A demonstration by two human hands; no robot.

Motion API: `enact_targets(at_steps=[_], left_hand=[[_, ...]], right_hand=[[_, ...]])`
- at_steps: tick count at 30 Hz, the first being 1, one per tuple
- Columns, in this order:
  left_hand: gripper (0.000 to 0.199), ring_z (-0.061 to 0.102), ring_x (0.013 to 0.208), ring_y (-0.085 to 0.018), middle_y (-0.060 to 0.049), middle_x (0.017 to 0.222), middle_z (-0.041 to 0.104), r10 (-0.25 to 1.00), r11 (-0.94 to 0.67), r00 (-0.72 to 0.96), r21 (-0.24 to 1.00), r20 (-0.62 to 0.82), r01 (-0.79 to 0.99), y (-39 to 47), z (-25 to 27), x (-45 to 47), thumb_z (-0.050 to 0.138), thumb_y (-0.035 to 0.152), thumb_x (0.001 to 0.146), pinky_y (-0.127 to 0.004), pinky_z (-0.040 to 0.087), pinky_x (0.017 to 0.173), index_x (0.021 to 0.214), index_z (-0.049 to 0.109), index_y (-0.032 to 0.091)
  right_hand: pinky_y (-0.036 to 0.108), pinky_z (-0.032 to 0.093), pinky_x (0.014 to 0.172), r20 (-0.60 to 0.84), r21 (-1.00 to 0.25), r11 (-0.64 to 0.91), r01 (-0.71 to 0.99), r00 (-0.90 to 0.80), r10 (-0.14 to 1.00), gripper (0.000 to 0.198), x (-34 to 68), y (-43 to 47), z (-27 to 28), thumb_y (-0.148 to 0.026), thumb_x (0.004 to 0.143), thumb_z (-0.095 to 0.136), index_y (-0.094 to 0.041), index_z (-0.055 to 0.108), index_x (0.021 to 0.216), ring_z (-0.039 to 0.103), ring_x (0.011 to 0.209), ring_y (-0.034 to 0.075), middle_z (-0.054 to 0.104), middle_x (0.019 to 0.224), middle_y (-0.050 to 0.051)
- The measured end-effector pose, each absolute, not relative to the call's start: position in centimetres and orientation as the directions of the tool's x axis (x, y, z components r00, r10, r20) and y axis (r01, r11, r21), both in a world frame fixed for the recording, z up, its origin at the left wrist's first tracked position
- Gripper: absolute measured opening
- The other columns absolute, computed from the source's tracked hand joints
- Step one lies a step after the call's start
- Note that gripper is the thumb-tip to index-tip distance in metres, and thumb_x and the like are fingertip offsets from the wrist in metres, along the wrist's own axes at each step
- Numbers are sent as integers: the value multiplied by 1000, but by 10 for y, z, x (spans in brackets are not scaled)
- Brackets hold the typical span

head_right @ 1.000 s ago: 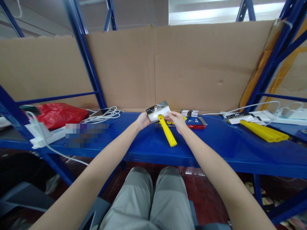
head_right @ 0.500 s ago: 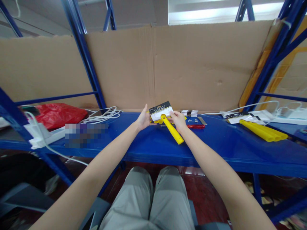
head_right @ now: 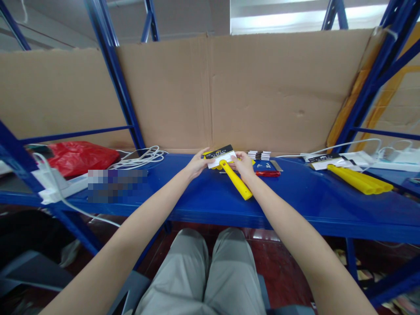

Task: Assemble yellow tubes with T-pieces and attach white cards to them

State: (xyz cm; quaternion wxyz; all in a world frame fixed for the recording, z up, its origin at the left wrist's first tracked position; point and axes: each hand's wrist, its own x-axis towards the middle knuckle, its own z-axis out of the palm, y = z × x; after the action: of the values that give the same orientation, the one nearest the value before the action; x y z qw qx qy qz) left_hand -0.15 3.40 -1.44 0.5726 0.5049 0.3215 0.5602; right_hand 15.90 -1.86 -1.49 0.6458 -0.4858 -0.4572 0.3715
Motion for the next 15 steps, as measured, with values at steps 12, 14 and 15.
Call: enact_targets(at_steps=[12,14,15], left_hand=[[58,66,68,-12,-9,94,72,965,-42,244,975,97,-220,18,-5,-8,65,-10,68,-29,57,73,120,63,15],[55,64,62,-10,-6,88,72,972,-58,211,976,103,-210,19,-5,-8,62,-10,69,-26,57,68,118,64,15],[54,63,60,-9,-5,85,72,977,-62,188,977,101,-203,19,-5,-8,61,-10,69,-24,57,66,117,64,15]], right_hand=[[27,52,52,190,-979,163,118,264,946,18,166,-13,-21,-23,76,65,-20,60,93,64,59,14,69,83,4],[28,52,54,191,-970,140,196,271,943,21,166,-16,-18,-26,79,63,-20,59,99,64,61,14,68,94,7],[29,53,56,235,-950,156,270,286,929,23,166,-17,-17,-28,80,62,-19,58,101,65,65,15,66,101,9]])
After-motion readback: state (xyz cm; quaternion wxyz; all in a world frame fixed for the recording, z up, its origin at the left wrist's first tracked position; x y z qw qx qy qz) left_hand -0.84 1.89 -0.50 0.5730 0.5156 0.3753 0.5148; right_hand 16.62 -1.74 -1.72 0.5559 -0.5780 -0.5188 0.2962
